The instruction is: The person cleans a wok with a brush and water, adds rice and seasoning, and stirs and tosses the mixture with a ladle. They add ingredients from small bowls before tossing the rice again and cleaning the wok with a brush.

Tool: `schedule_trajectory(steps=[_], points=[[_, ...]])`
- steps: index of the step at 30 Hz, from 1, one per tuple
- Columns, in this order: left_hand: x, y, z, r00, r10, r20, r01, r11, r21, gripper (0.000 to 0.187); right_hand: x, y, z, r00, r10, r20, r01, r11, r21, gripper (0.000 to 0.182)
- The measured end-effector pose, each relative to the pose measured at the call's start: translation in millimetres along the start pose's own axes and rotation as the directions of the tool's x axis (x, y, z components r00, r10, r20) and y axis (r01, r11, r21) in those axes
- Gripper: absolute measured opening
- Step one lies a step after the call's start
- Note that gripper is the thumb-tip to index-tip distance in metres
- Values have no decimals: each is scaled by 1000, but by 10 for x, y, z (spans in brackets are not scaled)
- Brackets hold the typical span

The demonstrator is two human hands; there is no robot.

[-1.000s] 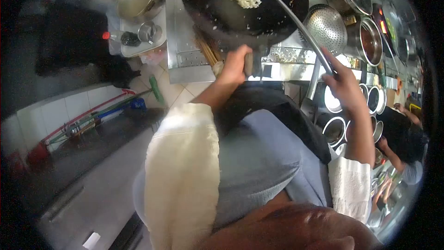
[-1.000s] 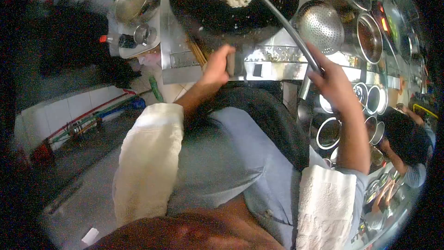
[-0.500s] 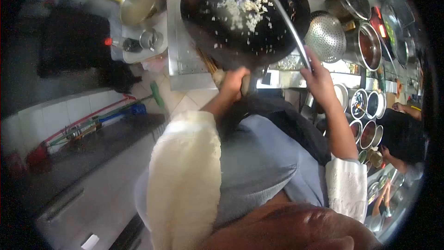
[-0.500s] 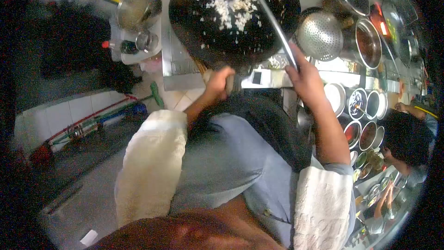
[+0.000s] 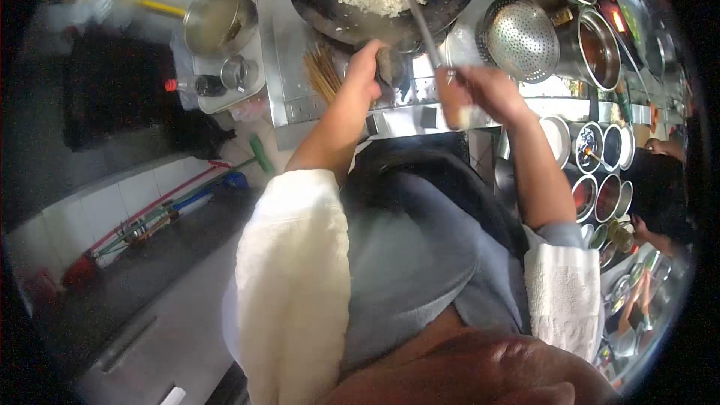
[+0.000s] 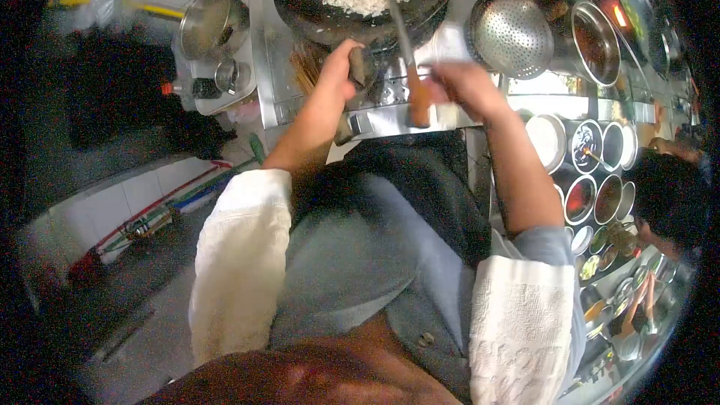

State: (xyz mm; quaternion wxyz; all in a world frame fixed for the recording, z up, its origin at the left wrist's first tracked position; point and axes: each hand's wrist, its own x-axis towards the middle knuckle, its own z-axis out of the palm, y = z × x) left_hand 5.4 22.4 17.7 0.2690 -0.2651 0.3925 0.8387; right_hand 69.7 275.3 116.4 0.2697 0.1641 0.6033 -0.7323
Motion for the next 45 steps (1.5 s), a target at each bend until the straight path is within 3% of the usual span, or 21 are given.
schedule_trajectory(steps=[2, 5, 8, 10, 13, 17, 23, 29, 30, 31, 33, 34, 35, 36, 37, 38, 39, 41, 43, 44, 45], points=[[-116, 28, 73, 997, 31, -66, -28, 999, 42, 17, -249, 500, -329, 941, 109, 320, -104, 994, -34, 29], [-137, 89, 89, 989, -53, -140, 62, 996, 60, 17, -421, 1244, -410, 866, 305, 396, -303, 950, -70, 30], [-92, 67, 63, 985, -13, -172, 28, 996, 86, 17, 234, 2847, -800, 872, 489, -25, -488, 872, 21, 36], [-196, 87, 150, 979, -14, -201, 41, 991, 128, 19, 599, 3325, -1037, 893, 392, -222, -234, 824, 517, 44], [-249, 104, 135, 974, 17, -226, 26, 982, 186, 21, 1094, 3546, -1274, 878, 219, -425, 243, 560, 792, 44], [-170, 142, 18, 982, 15, -190, 25, 979, 204, 23, 1348, 3854, -1645, 866, 218, -450, 227, 630, 743, 41], [-143, 158, -102, 988, 35, -151, -4, 980, 200, 25, 1424, 4068, -1776, 811, 188, -554, 236, 760, 605, 37], [-198, 157, -9, 986, 61, -155, -24, 973, 227, 26, 1490, 4030, -1594, 688, -20, -726, 359, 878, 316, 34], [-160, 156, -45, 987, 59, -147, -25, 974, 224, 26, 1249, 3774, -1420, 646, -314, -696, 184, 949, -257, 35], [-103, 141, -126, 988, 54, -146, -22, 976, 218, 26, 975, 3612, -1265, 667, -539, -515, -35, 668, -744, 36], [-85, 136, -110, 993, 30, -114, -6, 977, 212, 26, 573, 3713, -1195, 817, -460, -348, -154, 407, -900, 35], [-148, 126, -66, 988, 47, -150, -13, 976, 218, 25, 420, 3718, -1133, 921, -258, -292, -108, 551, -827, 34], [-192, 128, 2, 984, 49, -172, -8, 972, 235, 24, 192, 3610, -1022, 994, 66, -82, -96, 265, -960, 32], [-42, 104, -228, 995, 43, -90, -23, 976, 216, 36, 47, 3521, -877, 958, 281, -55, -132, 262, -956, 30], [-253, 111, 20, 978, 112, -177, -48, 943, 330, 42, -33, 3614, -844, 961, 275, 30, -61, 317, -947, 29], [-274, 103, 33, 986, 66, -156, -17, 954, 299, 48, -135, 3642, -761, 990, 127, -61, -108, 407, -907, 28], [-228, 103, -28, 986, 15, -165, 31, 960, 278, 50, -349, 3172, -638, 999, 44, 3, -15, 402, -916, 29], [-327, 85, 132, 990, 33, -138, 7, 961, 275, 51, -475, 2715, -479, 991, 46, -125, -128, 601, -789, 32], [-362, 56, 117, 997, 56, -48, -39, 953, 299, 55, -504, 2394, -434, 966, -259, 17, 163, 554, -816, 35], [-331, 61, 114, 996, 63, -68, -42, 962, 271, 52, -664, 1878, -308, 971, -222, -89, 77, 643, -762, 36], [-344, 25, 4, 981, 185, 62, -194, 886, 421, 50, -496, 1878, -312, 921, -376, -104, 169, 624, -763, 35]])
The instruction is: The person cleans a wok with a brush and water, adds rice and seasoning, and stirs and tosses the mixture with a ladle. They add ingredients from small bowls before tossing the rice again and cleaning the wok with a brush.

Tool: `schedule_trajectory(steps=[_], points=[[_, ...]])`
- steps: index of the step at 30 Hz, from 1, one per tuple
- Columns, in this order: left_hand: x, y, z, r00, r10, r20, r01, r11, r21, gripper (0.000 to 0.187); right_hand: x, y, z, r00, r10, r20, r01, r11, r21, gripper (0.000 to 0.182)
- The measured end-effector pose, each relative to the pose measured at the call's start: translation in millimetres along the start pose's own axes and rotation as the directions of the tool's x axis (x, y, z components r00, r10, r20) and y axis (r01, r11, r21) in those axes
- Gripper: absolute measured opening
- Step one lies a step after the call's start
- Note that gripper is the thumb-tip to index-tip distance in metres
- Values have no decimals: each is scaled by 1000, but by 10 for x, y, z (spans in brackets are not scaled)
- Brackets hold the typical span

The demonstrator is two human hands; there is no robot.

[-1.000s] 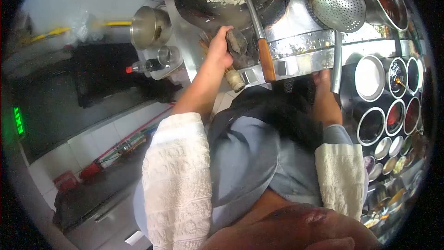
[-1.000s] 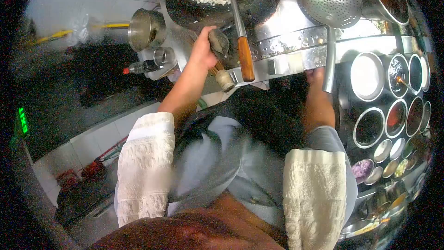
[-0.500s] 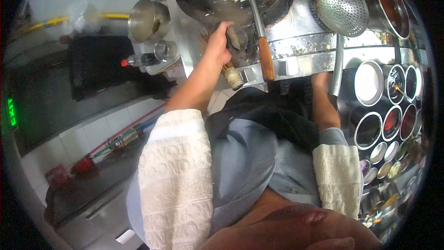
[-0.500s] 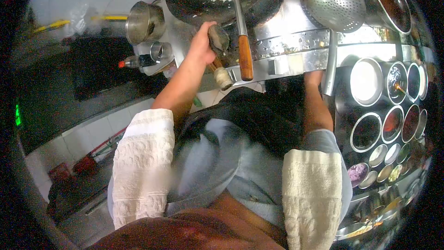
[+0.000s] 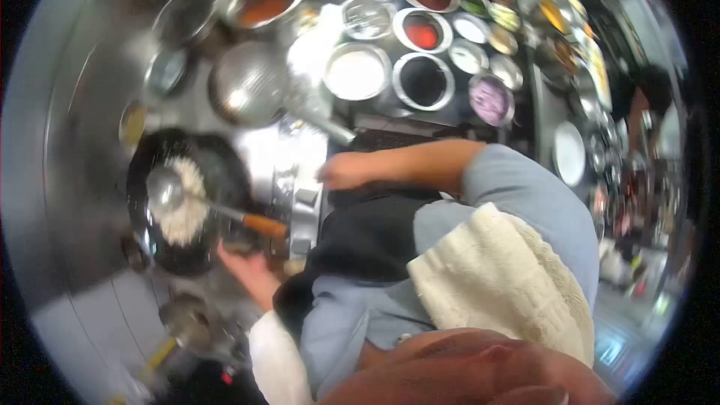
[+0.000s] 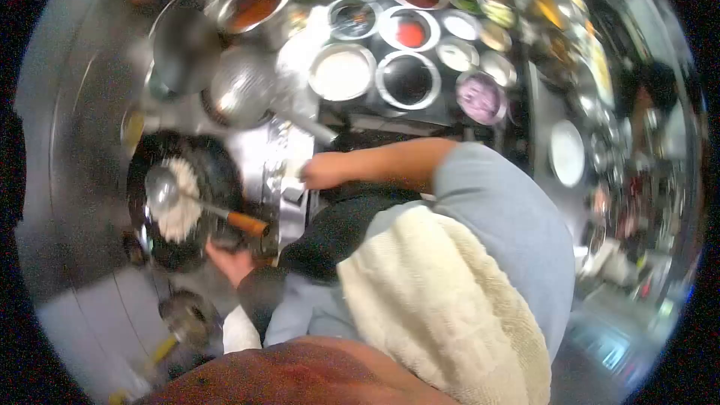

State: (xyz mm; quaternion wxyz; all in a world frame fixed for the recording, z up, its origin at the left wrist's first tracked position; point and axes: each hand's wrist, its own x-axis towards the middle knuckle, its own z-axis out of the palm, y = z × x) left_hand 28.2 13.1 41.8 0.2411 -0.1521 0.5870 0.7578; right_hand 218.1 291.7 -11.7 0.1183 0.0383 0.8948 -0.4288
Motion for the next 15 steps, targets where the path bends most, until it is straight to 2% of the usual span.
schedule_trajectory(steps=[1, 2, 3, 5, 7, 9, 12, 15], points=[[-36, -13, -26, 999, 41, 11, -42, 998, 50, 49, 110, -194, -110, 998, 42, -36, -40, 998, 49, 35], [-55, 29, -5, 1000, -5, 12, 4, 1000, 22, 48, 246, -344, -257, 1000, 21, -17, -20, 996, 91, 38], [-66, 48, -20, 1000, -25, 11, 25, 1000, 7, 47, 367, -534, -399, 998, 28, 63, -41, 974, 222, 40], [-63, 53, -25, 999, -34, 15, 34, 999, 15, 46, 526, -817, -403, 986, 117, 119, -163, 825, 541, 40], [-69, 30, -5, 999, -22, 24, 21, 999, 39, 44, 611, -1077, -378, 970, 116, 216, -234, 696, 679, 43], [-63, 7, 22, 999, -16, 31, 14, 998, 60, 43, 762, -1202, -268, 929, 169, 329, -362, 602, 712, 46], [-46, 13, 34, 999, -21, 37, 19, 997, 69, 41, 890, -1390, -227, 927, 161, 337, -369, 536, 759, 48], [-13, 26, 45, 998, -35, 54, 32, 997, 64, 39, 981, -1551, -240, 926, 112, 361, -364, 526, 769, 43]])
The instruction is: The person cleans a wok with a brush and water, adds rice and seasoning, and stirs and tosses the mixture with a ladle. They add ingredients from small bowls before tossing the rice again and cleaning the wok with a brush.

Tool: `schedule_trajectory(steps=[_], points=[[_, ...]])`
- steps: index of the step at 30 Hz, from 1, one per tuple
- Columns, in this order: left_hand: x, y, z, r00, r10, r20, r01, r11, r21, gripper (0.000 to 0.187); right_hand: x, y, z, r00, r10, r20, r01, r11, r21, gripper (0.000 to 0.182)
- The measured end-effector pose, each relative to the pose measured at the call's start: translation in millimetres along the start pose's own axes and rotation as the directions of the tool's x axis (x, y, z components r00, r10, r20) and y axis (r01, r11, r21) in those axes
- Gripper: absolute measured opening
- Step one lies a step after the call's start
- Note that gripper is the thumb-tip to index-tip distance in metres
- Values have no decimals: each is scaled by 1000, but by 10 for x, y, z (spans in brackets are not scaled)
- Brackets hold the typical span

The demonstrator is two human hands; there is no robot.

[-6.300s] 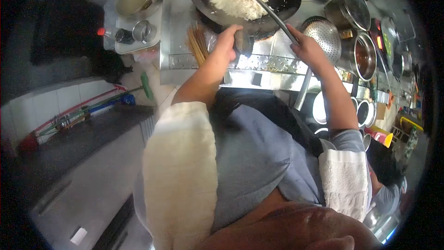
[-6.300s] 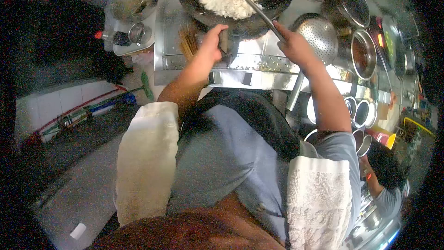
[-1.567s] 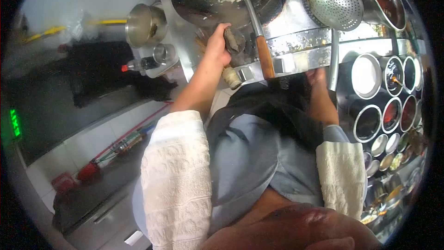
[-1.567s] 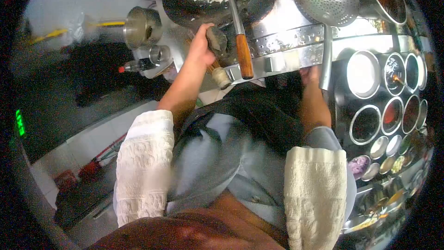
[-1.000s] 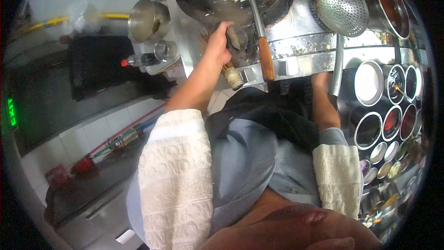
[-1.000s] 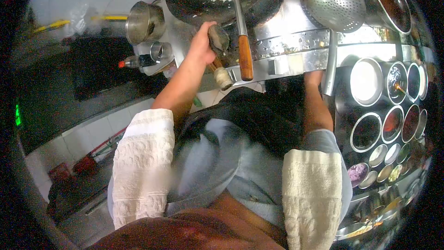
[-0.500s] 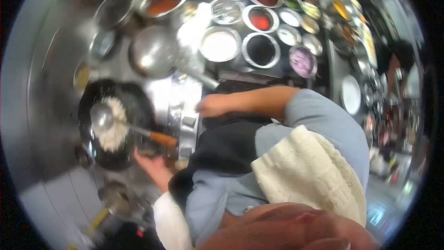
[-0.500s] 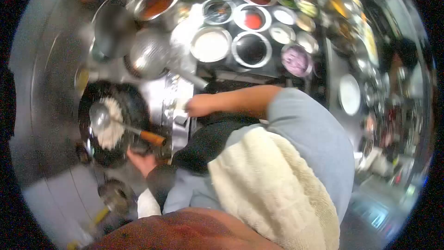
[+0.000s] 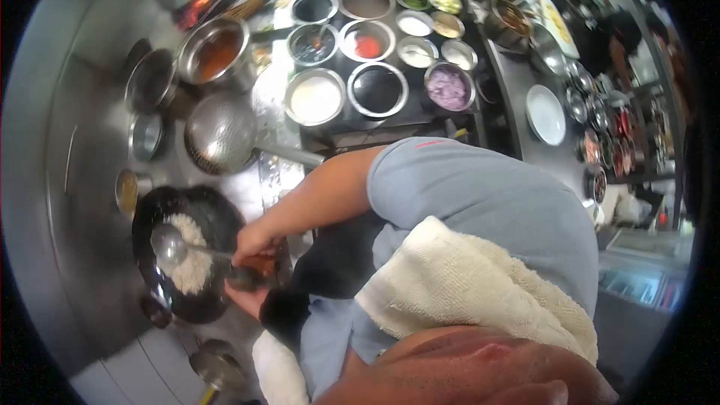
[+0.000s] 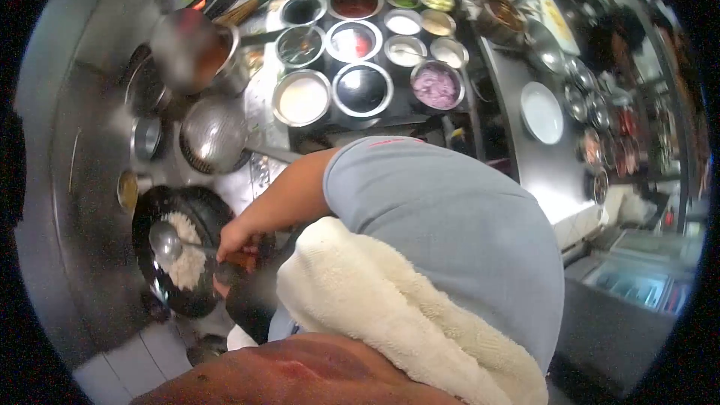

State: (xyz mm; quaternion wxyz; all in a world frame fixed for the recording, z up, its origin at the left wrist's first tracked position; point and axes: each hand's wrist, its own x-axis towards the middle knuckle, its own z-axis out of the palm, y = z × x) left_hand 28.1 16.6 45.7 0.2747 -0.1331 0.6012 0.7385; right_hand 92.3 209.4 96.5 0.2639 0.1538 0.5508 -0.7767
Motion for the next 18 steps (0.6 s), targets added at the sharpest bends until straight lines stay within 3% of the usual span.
schedule_trajectory(steps=[1, 2, 3, 4, 5, 6, 7, 8, 9, 10, 12, 14, 18], points=[[-15, 7, 2, 1000, -11, 1, 11, 1000, -25, 38, 130, 35, -35, 996, -37, 81, 33, 999, 42, 43], [-28, 38, 72, 999, -43, -20, 42, 997, -68, 39, 106, -72, 1, 1000, 26, -6, -25, 998, 60, 43], [-51, 67, 130, 996, -75, -41, 70, 991, -113, 41, 155, -121, -9, 999, 35, 41, -40, 990, 136, 42], [-37, 115, 207, 986, -163, 43, 168, 960, -225, 39, 228, -254, -10, 993, 114, 22, -115, 990, 79, 35], [-44, 141, 275, 985, -167, 33, 168, 927, -334, 37, 739, -72, -108, 998, 34, 52, -36, 999, 32, 36], [108, 54, 183, 990, -79, 116, 115, 929, -351, 38, 943, -17, -170, 994, 6, 108, -13, 998, 69, 29], [85, 59, 234, 995, -64, 78, 90, 907, -412, 36, 960, -19, -215, 997, -68, 48, 67, 997, 26, 22], [209, -70, 106, 998, -52, -38, 27, 876, -482, 35, 937, -198, -285, 995, -96, 25, 99, 985, -139, 22], [357, -222, -50, 996, -93, 14, 84, 814, -575, 33, 787, -390, -333, 988, -153, 1, 140, 904, -405, 25], [322, -202, -9, 993, -49, -107, -15, 849, -528, 36, 655, -563, -381, 974, -227, -10, 163, 729, -665, 28], [337, -255, -3, 979, -88, -184, -27, 838, -546, 36, 457, -761, -467, 950, -306, 57, 167, 348, -922, 47], [447, -375, -75, 975, -70, -213, -69, 812, -580, 35, 506, -710, -438, 900, -430, 75, 88, 10, -996, 57], [347, -255, -9, 971, -106, -213, -43, 804, -593, 33, 856, -745, -546, 916, -360, 176, 118, -177, -977, 68]])
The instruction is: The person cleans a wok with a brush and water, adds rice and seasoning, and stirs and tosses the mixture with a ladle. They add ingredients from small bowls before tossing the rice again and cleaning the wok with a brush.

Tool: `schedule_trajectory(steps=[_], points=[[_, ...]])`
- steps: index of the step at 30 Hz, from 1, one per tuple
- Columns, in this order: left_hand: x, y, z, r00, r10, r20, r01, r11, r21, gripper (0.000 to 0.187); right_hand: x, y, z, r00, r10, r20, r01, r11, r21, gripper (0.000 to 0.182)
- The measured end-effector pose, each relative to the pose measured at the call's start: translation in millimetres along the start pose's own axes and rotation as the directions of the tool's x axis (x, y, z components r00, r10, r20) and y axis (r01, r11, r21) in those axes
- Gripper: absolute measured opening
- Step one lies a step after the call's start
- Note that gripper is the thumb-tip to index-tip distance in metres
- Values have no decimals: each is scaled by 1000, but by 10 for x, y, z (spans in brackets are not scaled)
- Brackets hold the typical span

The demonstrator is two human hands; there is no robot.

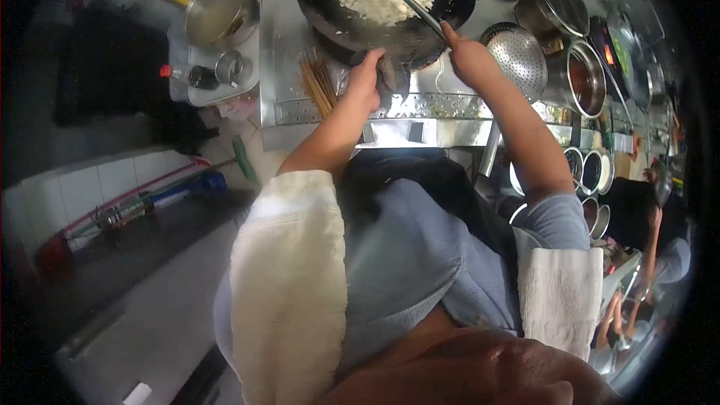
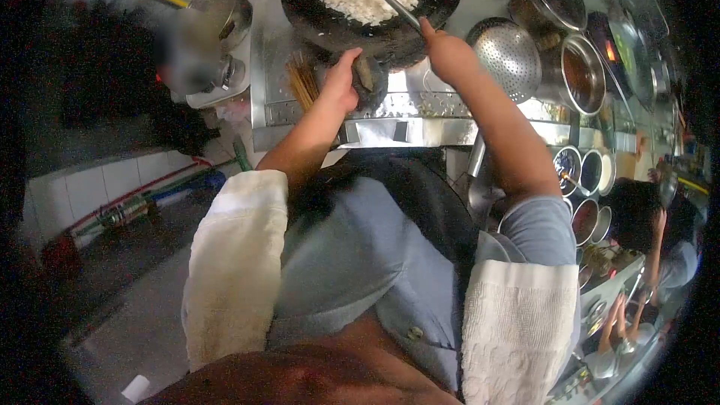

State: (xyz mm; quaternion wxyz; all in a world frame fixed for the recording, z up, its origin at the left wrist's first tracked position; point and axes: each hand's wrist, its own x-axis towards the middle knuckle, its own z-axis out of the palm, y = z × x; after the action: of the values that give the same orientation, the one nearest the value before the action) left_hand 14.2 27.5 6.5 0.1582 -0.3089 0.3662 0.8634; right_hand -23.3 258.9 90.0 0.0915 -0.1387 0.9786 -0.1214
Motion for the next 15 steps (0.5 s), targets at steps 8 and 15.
schedule_trajectory(steps=[8, 15], points=[[171, -68, -79, 999, 41, -11, -40, 998, 37, 31, -700, 284, -944, 958, 56, 280, 36, 949, -312, 71], [26, -23, 11, 996, 83, -18, -82, 996, 22, 31, -555, 261, -109, 978, 181, 105, -179, 983, -26, 66]])
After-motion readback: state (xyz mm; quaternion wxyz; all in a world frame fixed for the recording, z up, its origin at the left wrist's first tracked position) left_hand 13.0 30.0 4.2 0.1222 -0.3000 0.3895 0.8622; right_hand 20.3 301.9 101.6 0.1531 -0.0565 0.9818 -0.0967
